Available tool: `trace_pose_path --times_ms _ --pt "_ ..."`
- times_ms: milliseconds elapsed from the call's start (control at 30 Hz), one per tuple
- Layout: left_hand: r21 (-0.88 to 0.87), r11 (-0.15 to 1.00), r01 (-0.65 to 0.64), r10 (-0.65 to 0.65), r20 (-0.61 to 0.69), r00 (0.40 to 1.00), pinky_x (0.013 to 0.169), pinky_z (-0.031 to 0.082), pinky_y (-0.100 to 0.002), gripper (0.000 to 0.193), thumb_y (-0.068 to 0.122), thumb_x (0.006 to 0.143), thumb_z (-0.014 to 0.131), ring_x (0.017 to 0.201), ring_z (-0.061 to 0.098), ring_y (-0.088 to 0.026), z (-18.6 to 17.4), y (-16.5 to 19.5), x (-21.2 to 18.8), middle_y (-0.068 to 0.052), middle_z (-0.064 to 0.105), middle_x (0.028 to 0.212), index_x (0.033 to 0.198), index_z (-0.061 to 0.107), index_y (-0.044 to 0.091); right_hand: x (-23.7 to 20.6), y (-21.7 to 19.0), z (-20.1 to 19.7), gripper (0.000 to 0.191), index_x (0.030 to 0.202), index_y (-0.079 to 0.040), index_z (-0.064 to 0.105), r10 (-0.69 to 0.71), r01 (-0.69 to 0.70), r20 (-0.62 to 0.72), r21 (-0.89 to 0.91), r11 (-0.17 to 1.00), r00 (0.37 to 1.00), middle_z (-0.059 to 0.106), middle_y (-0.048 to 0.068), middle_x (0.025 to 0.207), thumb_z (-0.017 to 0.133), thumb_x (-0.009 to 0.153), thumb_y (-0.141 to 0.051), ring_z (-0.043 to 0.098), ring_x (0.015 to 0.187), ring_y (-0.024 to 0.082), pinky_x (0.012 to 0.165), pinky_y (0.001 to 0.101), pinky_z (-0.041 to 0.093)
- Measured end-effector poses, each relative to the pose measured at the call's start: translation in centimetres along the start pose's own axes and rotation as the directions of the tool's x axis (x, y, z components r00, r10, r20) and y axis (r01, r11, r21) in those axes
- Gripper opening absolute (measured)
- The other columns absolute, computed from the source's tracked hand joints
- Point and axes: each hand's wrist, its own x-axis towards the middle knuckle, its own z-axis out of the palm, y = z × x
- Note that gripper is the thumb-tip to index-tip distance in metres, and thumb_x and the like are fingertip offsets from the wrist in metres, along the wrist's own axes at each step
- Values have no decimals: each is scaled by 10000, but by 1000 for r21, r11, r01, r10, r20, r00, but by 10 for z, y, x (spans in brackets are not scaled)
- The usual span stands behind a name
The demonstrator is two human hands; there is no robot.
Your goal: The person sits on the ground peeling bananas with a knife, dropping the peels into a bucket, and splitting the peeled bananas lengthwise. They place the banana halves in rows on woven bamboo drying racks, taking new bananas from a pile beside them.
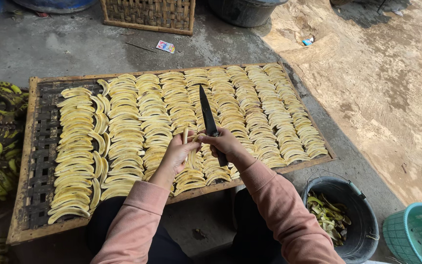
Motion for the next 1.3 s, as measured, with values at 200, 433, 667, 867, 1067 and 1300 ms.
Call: trace_pose_path --times_ms 200,433,667,867,1067,1300 --pt "109 994 3 -3 -7 1000 834 577 -329 350 -50 825 760 930 694 -209 -7 -3 -5 -108 659 994 1104 554 -1 2 -5 3 224 1025 -34 725 -24 31 50 -128 991 998 623 23 612 819 850 -138 488 406 89 388 255 366" --pt "12 980 198 -198 118 973 813 639 -354 259 30 884 717 878 721 -207 -13 7 -19 -107 676 992 1092 565 5 4 -3 1 198 993 -40 714 -9 9 1 -63 998 1000 559 15 564 793 859 -162 490 404 88 391 252 382" --pt "-2 987 159 -158 115 981 841 659 -347 352 -36 863 729 916 751 -231 -17 19 -21 -139 681 1060 1137 509 -17 4 -2 6 232 998 -2 733 13 8 112 -184 983 994 579 6 597 814 885 -188 489 430 79 407 244 379" --pt "86 975 207 -209 26 978 778 623 -314 352 -2 875 717 896 723 -209 -18 34 -27 -129 719 1019 1201 586 20 12 -5 -5 215 1021 -2 724 -54 55 -25 27 998 998 757 86 826 773 877 -153 520 492 77 446 244 427" --pt "-186 983 7 -25 -90 996 861 623 -282 240 57 907 703 932 720 -153 -31 24 -12 -58 706 997 1132 620 58 24 8 -5 206 1054 -43 658 -22 38 -53 340 940 998 756 115 936 741 897 -147 492 545 69 502 232 430" --pt "-526 851 11 -108 -153 982 801 566 -373 164 112 919 750 881 652 -116 -44 -4 9 -2 652 947 1042 644 130 26 11 2 206 1032 -89 606 -17 64 -94 518 853 995 758 83 982 756 896 -126 474 584 48 507 224 421"
